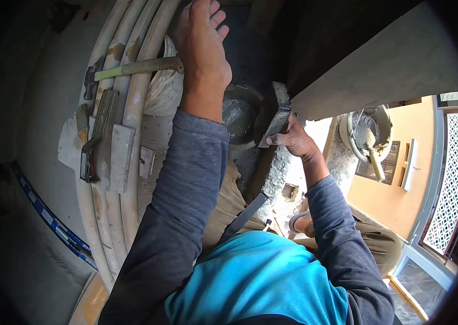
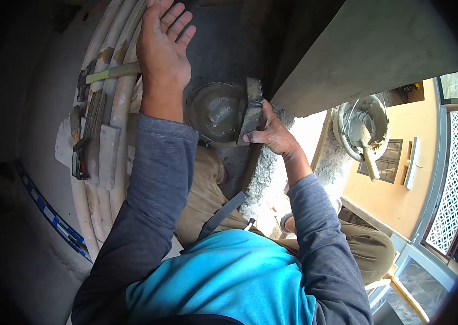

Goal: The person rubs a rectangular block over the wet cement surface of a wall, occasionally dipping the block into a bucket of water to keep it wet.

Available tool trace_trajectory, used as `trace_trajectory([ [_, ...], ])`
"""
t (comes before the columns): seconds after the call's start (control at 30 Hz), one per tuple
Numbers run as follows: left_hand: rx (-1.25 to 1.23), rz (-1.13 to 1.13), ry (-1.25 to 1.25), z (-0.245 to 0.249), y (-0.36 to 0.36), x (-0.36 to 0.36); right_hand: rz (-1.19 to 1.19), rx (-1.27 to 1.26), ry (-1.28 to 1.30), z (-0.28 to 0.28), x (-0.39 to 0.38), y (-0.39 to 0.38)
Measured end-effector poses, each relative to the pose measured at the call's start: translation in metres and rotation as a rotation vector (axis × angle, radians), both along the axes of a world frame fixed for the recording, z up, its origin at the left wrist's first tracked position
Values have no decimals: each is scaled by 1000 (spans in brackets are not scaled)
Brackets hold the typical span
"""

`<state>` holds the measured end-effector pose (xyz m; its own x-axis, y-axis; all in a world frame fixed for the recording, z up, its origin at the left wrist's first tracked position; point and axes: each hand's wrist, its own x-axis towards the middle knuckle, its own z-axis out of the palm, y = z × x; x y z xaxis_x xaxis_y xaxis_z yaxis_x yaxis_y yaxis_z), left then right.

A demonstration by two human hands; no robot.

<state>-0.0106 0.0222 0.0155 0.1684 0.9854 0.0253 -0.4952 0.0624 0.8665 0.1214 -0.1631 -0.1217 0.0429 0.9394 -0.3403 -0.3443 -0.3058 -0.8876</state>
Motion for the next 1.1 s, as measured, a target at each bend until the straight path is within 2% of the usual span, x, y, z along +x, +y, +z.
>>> trace_trajectory([
  [0.27,32,20,23,4,-3,12,13,103,39,13,13,-19],
  [0.3,111,-3,57,4,-4,12,27,101,6,18,14,-21],
  [0.37,214,-60,71,4,-7,18,6,120,-47,36,17,-28],
  [0.43,162,-73,161,2,-10,25,-49,137,-58,66,12,-34],
  [0.5,184,-165,233,-4,-10,32,-162,323,-381,79,13,-40],
  [0.57,220,-214,280,-8,-19,45,-136,395,-343,116,20,-49],
  [0.63,285,-330,300,-14,-26,56,-136,577,-514,137,33,-59],
  [0.67,295,-438,203,-25,-24,63,-210,693,-674,149,37,-68],
  [0.7,294,-540,113,-38,-20,69,-254,717,-679,157,44,-75],
  [0.73,326,-562,124,-52,-16,74,-321,752,-706,162,51,-83],
  [0.8,171,-760,35,-77,-6,80,-465,812,-699,176,67,-96],
  [0.83,189,-737,65,-84,-7,84,-585,835,-762,171,76,-100],
  [0.93,279,-657,116,-54,-49,98,-733,771,-654,170,110,-104],
  [1.0,171,-604,51,-50,-52,102,-800,758,-667,181,132,-98],
  [1.1,165,-549,33,-41,-53,104,-820,888,-675,215,155,-84],
])
